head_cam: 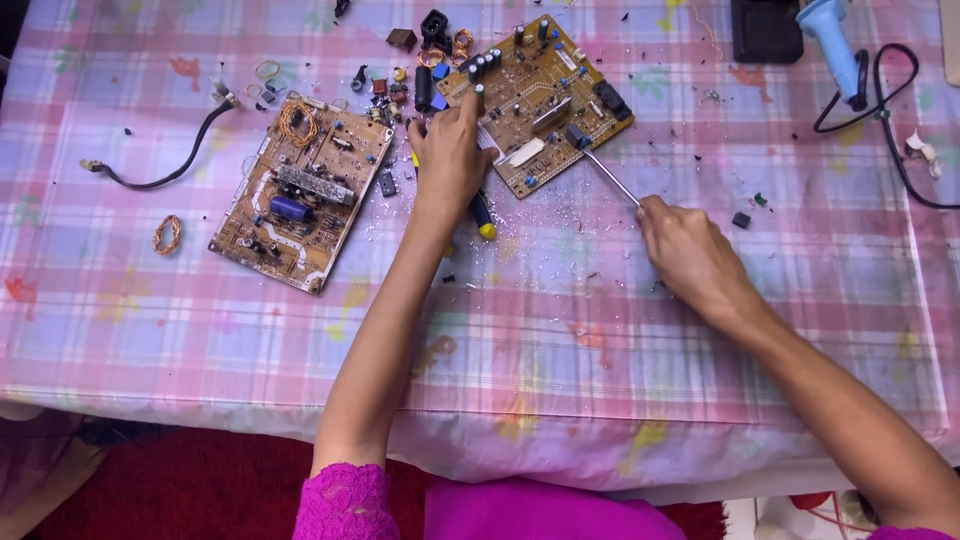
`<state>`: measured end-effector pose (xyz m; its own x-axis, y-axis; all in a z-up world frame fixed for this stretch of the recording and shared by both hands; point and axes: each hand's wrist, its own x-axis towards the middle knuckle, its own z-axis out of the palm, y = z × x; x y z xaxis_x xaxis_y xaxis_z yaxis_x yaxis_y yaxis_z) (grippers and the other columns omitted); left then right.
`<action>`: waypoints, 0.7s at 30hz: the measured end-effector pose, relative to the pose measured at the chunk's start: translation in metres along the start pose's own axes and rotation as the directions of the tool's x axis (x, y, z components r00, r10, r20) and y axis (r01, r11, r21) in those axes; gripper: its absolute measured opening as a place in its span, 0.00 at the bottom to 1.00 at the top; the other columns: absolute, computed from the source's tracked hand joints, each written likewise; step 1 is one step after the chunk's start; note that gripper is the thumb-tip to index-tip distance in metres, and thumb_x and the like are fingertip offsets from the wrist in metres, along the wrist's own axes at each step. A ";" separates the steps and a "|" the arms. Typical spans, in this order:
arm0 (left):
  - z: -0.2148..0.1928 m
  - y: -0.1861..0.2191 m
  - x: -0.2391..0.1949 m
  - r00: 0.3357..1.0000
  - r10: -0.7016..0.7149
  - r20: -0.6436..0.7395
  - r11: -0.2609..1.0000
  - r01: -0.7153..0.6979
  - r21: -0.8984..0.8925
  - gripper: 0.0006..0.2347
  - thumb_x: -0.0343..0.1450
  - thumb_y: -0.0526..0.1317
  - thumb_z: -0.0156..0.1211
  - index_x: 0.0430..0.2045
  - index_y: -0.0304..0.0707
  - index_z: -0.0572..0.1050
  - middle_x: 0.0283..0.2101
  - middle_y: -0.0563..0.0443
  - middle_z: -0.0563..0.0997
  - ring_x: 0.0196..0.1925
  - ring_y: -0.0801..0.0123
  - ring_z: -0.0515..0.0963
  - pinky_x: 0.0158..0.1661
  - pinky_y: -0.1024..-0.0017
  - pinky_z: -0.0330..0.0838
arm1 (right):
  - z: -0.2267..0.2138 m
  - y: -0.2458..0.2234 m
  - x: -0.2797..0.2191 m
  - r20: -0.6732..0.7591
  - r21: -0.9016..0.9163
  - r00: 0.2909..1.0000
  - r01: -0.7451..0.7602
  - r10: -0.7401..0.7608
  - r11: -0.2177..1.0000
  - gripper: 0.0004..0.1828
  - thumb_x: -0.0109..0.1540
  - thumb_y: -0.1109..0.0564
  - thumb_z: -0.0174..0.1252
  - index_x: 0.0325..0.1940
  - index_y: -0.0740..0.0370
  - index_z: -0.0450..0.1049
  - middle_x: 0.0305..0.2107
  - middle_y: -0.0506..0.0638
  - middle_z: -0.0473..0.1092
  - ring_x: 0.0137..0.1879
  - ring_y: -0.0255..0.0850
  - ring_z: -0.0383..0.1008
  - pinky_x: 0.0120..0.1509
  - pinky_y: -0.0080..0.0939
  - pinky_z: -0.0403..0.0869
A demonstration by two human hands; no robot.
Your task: The person uses a soldering iron and a screwdriver to work on a green circuit board placed on a table. They heat solder joints and use the screwdriver to manipulate components on the board.
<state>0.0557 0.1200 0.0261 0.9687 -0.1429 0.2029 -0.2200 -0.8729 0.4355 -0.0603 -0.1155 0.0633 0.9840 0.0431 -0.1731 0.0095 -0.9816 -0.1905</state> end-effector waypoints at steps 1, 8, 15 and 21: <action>0.000 0.000 0.001 1.000 0.003 -0.003 1.000 -0.003 0.012 0.21 0.57 0.36 0.70 0.38 0.40 0.64 0.37 0.46 0.78 0.41 0.56 0.76 0.53 0.45 0.52 | 0.003 0.009 0.006 0.003 0.141 0.998 0.057 -0.058 0.988 0.13 0.66 0.55 0.37 0.43 0.65 0.65 0.21 0.60 0.69 0.23 0.55 0.69 0.25 0.53 0.67; 0.001 0.000 0.003 1.000 -0.014 0.009 0.999 0.013 0.046 0.21 0.56 0.36 0.71 0.37 0.41 0.63 0.32 0.50 0.78 0.35 0.60 0.77 0.51 0.47 0.55 | -0.028 0.009 0.013 0.297 0.604 0.952 -0.244 0.070 0.758 0.13 0.66 0.54 0.41 0.34 0.60 0.69 0.15 0.48 0.57 0.13 0.37 0.55 0.14 0.34 0.54; 0.001 0.000 0.001 1.000 -0.001 0.017 0.999 0.000 0.046 0.21 0.57 0.34 0.69 0.37 0.41 0.62 0.26 0.52 0.76 0.29 0.61 0.75 0.50 0.48 0.55 | -0.011 0.027 0.011 -0.065 -0.027 0.973 0.220 -0.222 0.975 0.11 0.65 0.55 0.42 0.40 0.61 0.69 0.25 0.60 0.71 0.29 0.56 0.72 0.34 0.56 0.71; 0.002 0.001 0.002 1.000 -0.003 0.010 0.999 0.002 0.049 0.21 0.57 0.36 0.70 0.36 0.41 0.62 0.29 0.51 0.77 0.32 0.60 0.76 0.50 0.46 0.55 | -0.013 0.030 0.021 0.012 0.134 0.988 0.149 -0.152 0.980 0.12 0.65 0.54 0.42 0.42 0.60 0.70 0.17 0.59 0.69 0.21 0.48 0.68 0.26 0.48 0.65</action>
<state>0.0577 0.1176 0.0254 0.9704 -0.1455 0.1926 -0.2120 -0.8952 0.3920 -0.0367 -0.1461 0.0660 0.9689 0.1940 -0.1536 0.1321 -0.9304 -0.3421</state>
